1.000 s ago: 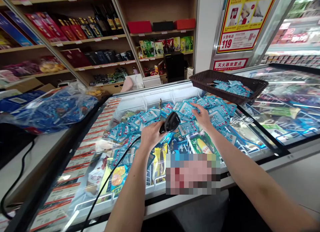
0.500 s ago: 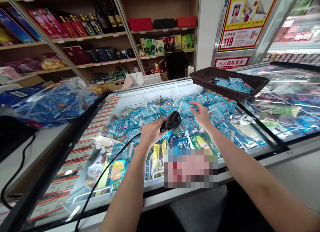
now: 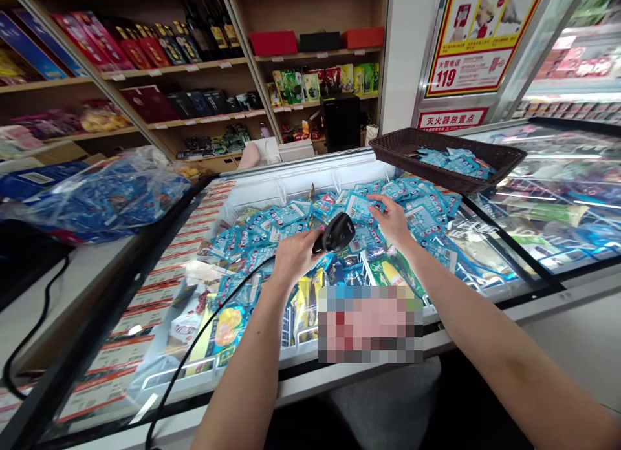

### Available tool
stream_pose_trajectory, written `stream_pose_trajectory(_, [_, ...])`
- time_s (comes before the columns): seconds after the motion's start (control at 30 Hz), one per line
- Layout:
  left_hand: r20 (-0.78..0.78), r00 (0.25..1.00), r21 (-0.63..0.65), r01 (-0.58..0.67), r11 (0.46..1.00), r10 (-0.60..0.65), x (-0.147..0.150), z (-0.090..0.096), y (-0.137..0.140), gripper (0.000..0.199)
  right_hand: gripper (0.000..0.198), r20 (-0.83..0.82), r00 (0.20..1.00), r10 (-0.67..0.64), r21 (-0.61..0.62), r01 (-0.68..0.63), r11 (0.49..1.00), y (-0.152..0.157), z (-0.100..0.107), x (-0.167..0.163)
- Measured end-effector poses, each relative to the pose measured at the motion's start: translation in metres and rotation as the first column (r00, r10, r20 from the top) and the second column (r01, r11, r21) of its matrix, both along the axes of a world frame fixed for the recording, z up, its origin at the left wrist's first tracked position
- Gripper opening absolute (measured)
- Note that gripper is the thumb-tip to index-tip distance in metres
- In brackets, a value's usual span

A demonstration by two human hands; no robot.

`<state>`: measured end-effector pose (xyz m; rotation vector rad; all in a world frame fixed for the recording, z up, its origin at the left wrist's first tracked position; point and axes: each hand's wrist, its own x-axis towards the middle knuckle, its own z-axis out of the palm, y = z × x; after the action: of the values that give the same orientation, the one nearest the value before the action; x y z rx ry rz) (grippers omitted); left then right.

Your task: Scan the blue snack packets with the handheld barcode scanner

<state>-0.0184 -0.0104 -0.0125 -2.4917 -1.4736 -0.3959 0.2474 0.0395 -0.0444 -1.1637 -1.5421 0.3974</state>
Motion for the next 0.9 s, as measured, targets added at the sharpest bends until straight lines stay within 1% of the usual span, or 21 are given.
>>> stream_pose_trajectory(0.4, [-0.012, 1.000, 0.001, 0.005, 1.000, -0.005, 0.0003, -0.0032, 0.0023, 0.037, 0.037, 0.005, 1.000, 0.005, -0.008, -0.005, 1.000, 0.0011, 0.0000, 0.0003])
stream_pose_trajectory(0.73, [-0.002, 1.000, -0.027, -0.028, 0.999, 0.028, 0.0009, -0.0020, 0.0010, 0.038, 0.037, 0.025, 1.000, 0.000, -0.013, 0.000, 1.000, 0.0015, -0.0009, 0.0017])
stream_pose_trajectory(0.83, [0.008, 0.999, -0.003, -0.043, 0.999, 0.043, -0.0014, -0.0019, 0.0014, 0.038, 0.037, 0.046, 0.999, -0.026, 0.000, 0.026, 1.000, 0.0033, -0.0018, 0.0045])
stream_pose_trajectory(0.9, [0.017, 0.999, 0.016, -0.042, 0.999, 0.042, -0.0040, -0.0015, 0.0020, 0.037, 0.036, 0.105, 0.991, -0.082, 0.032, 0.079, 0.996, 0.0052, -0.0030, 0.0078])
